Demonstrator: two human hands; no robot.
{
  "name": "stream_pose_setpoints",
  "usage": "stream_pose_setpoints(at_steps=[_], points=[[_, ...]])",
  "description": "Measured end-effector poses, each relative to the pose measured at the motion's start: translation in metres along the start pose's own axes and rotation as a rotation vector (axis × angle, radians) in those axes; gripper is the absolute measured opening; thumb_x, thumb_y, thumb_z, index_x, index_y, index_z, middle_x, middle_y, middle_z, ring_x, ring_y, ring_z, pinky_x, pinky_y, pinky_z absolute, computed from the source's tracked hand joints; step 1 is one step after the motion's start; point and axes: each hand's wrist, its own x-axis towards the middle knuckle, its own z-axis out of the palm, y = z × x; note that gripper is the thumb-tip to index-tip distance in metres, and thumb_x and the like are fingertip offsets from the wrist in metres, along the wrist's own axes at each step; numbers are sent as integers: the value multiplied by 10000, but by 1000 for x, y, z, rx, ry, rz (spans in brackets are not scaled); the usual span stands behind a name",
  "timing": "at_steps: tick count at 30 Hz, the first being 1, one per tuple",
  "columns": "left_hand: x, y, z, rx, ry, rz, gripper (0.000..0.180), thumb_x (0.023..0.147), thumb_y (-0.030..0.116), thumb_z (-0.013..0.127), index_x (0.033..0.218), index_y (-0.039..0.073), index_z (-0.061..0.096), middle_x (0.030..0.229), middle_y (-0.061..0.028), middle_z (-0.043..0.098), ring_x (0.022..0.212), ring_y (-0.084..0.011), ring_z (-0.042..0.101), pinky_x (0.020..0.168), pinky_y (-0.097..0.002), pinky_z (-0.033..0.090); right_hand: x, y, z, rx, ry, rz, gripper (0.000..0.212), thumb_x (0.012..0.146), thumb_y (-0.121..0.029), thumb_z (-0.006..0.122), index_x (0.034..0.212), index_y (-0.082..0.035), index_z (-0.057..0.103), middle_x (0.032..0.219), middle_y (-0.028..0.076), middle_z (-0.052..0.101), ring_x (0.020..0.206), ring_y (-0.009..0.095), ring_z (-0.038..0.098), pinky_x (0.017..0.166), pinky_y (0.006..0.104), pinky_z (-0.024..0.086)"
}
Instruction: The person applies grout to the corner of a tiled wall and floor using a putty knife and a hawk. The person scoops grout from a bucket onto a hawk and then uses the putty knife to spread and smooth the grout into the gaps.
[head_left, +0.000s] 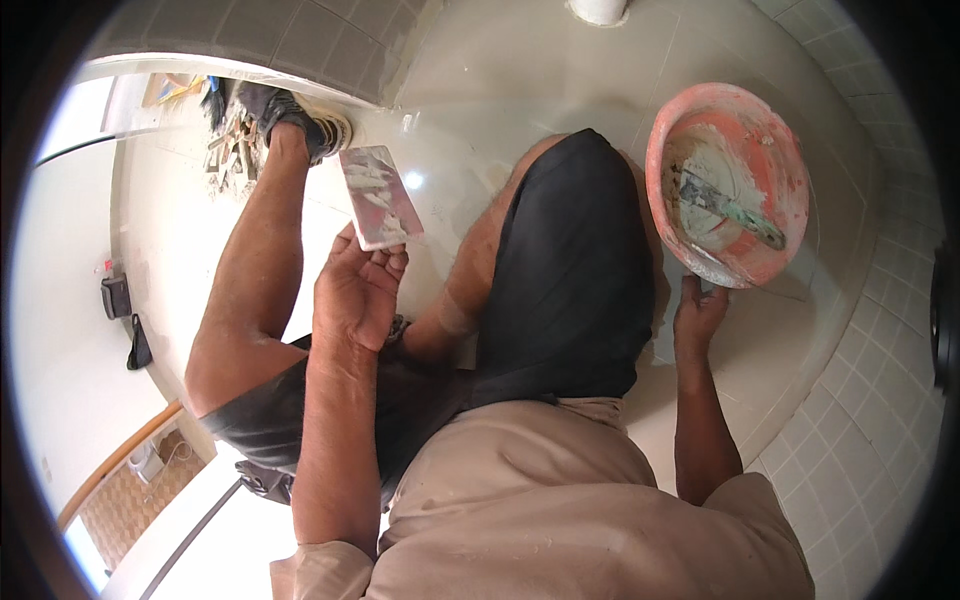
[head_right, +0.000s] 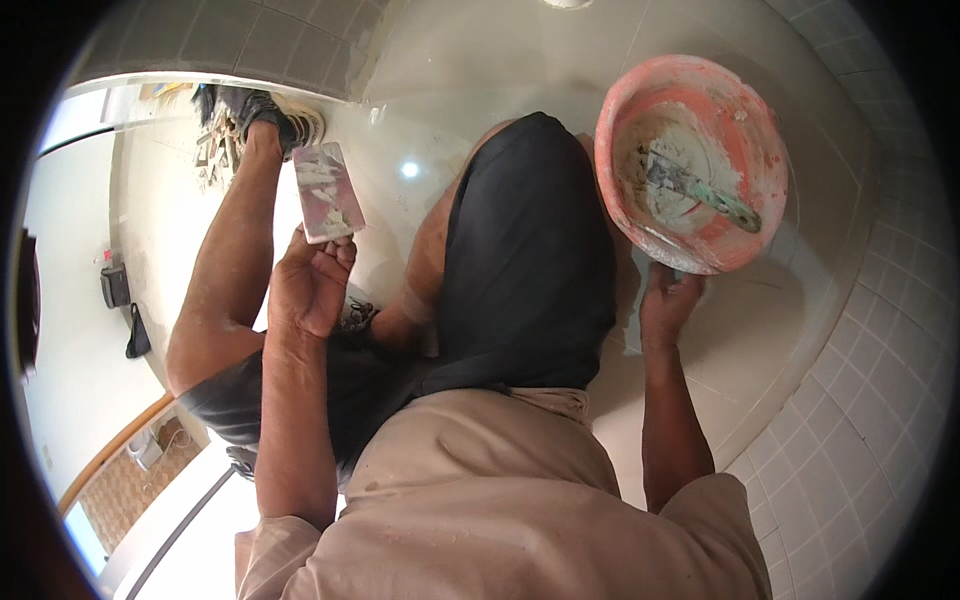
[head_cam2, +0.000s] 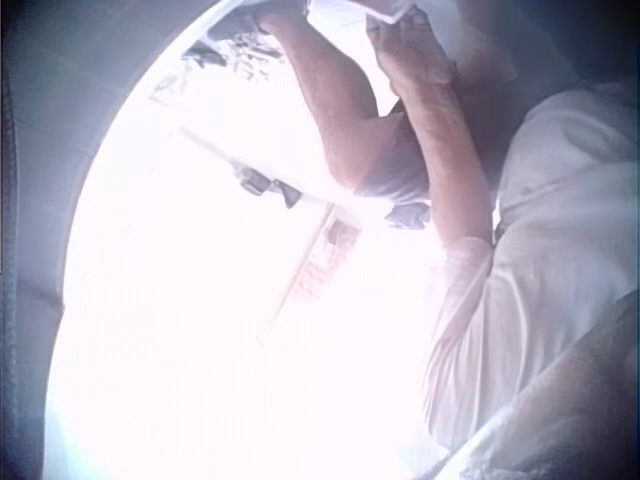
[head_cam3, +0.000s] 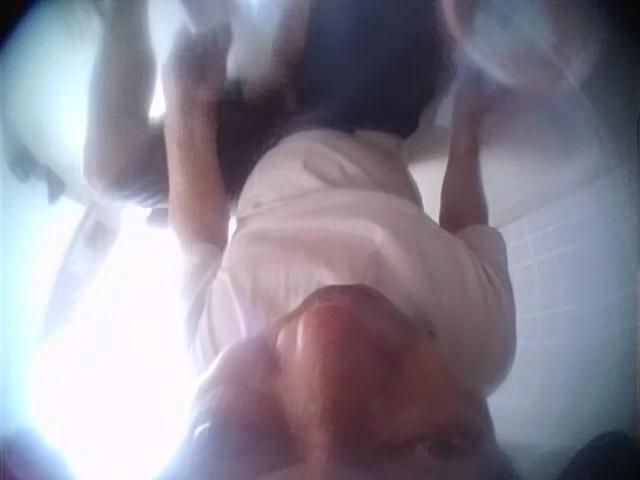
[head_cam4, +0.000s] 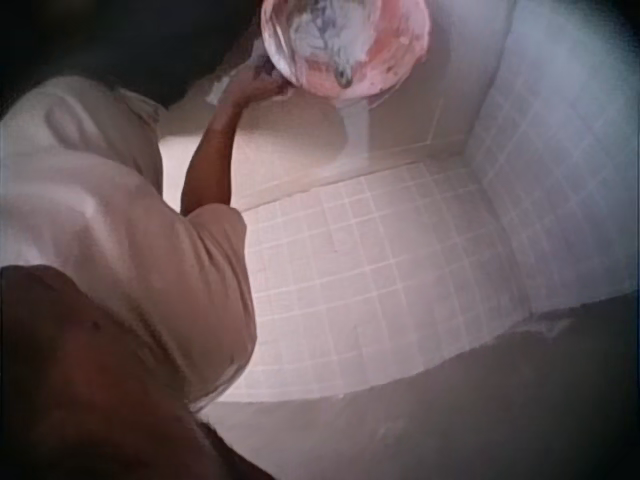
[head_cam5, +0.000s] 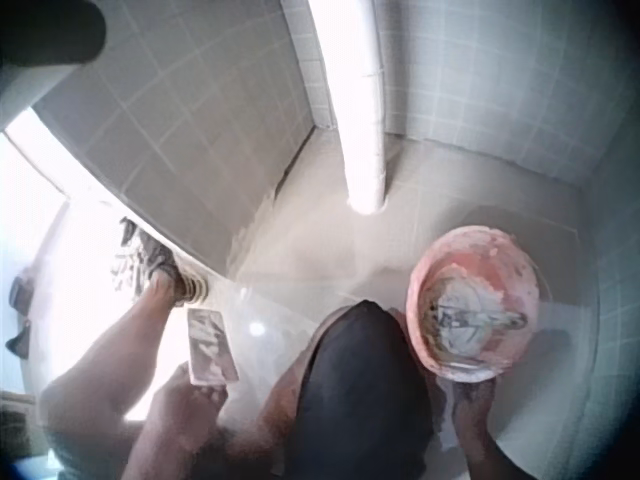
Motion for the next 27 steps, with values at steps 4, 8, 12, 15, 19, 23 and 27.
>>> stream_pose_setpoints(at_steps=[4,8,12,15,19,23,27], points=[[11,-6,-21,-142,-78,-82,311,992,68,581,1292,12,522,1119,-106,652,915,-200,625,799,-321,517,13,-73,8,959,-13,325,529,957,-88,656,1431,48,465,1362,177,564,1238,286,582,1053,405,476],[16,-24,-34,-282,-119,-174,328,978,-1,525,1306,5,535,1134,-106,648,908,-208,612,788,-323,508,51,-72,19,1262,6,400,509,983,-101,632,1444,35,463,1377,166,566,1265,285,582,1090,420,480],[37,-28,-27,-391,-231,-230,367,971,-38,485,1336,-26,514,1152,-121,645,916,-207,618,802,-331,530,123,-78,20,1275,-88,412,515,974,-143,650,1423,47,483,1337,139,571,1233,265,590,1062,400,457],[33,-23,-28,-412,-201,-243,341,991,-15,487,1330,-23,517,1150,-122,646,912,-200,621,809,-323,542,119,-109,9,856,-346,666,498,957,-182,690,1361,75,552,1209,162,673,1171,273,648,1027,383,490],[30,-29,-29,-494,-280,-271,322,1012,10,491,1332,-15,515,1158,-117,648,912,-203,630,798,-320,547,69,-240,-40,417,-94,-223,268,1002,-147,621,1198,16,705,1107,147,728,1037,246,692,941,358,526],[29,-34,-12,-533,-288,-403,329,1010,16,486,1336,-27,504,1173,-145,647,915,-225,634,778,-325,549,72,-312,-10,690,-633,-1,299,1031,-178,608,1255,4,684,1118,129,725,1074,196,672,923,325,511],[27,-26,14,-594,-343,-416,338,992,-5,469,1325,-48,501,1177,-171,640,925,-249,637,768,-333,550,81,-336,32,1519,-1004,427,385,1037,-193,561,1379,-21,597,1191,82,691,1110,179,647,953,329,506]])
